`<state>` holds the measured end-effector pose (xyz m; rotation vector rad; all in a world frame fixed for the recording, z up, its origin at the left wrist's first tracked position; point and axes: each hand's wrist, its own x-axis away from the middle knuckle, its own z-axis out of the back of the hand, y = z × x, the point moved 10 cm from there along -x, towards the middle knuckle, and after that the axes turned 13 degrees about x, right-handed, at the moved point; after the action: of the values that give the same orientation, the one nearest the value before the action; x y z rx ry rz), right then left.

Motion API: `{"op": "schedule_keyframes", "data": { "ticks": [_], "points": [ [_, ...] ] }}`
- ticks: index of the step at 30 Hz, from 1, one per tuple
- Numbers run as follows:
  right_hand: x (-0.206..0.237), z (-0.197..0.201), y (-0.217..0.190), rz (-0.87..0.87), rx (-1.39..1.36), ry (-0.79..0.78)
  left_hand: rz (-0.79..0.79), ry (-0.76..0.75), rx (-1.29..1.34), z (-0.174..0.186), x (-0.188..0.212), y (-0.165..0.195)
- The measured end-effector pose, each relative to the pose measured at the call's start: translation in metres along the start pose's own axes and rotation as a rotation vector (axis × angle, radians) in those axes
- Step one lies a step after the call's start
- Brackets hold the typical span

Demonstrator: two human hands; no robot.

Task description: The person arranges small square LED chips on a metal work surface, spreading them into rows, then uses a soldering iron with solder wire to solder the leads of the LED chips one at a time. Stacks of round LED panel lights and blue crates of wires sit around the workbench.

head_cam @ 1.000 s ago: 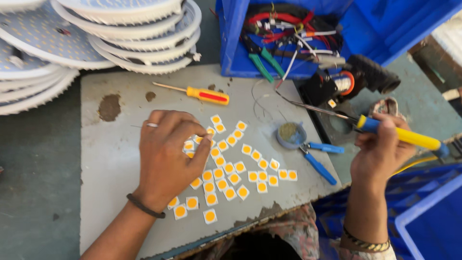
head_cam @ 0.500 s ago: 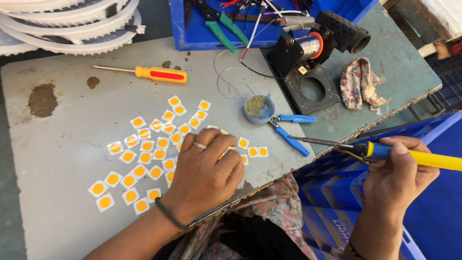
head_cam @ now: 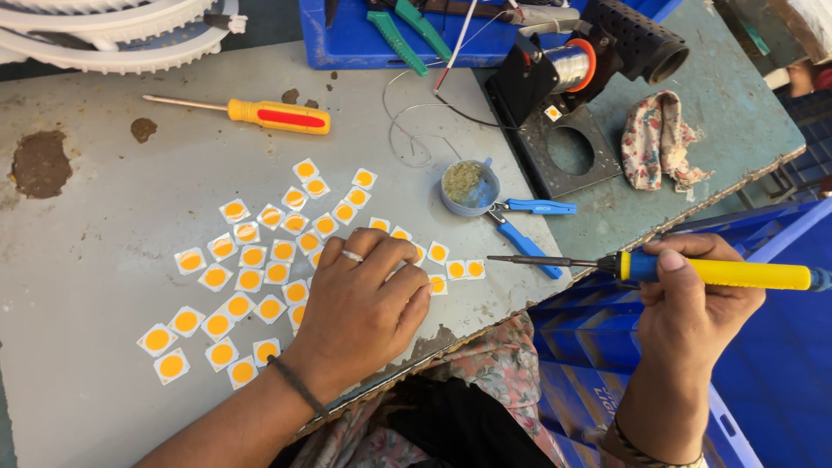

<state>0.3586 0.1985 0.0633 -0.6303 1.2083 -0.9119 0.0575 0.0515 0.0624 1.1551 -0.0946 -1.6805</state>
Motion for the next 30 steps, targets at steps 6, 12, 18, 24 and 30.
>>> {"op": "schedule_keyframes", "data": {
  "ticks": [6, 12, 18, 24, 30],
  "points": [
    [-0.005, -0.007, -0.007, -0.007, 0.054, -0.037, -0.015, -0.008, 0.005, -0.004, 0.000, 0.000],
    [-0.006, -0.013, -0.007, -0.036, 0.088, -0.073, -0.037, -0.024, -0.021, -0.007, 0.000, 0.001],
    [-0.007, -0.013, -0.008, -0.038, 0.084, -0.078, -0.034, -0.031, -0.019, -0.008, 0.000, 0.001],
    [-0.007, -0.013, -0.009, -0.029, 0.092, -0.081, -0.033, -0.038, -0.022, -0.009, 0.000, 0.000],
    [-0.006, -0.013, -0.010, -0.016, 0.103, -0.083, -0.030, -0.041, -0.028, -0.009, 0.000, 0.000]
  ]
}}
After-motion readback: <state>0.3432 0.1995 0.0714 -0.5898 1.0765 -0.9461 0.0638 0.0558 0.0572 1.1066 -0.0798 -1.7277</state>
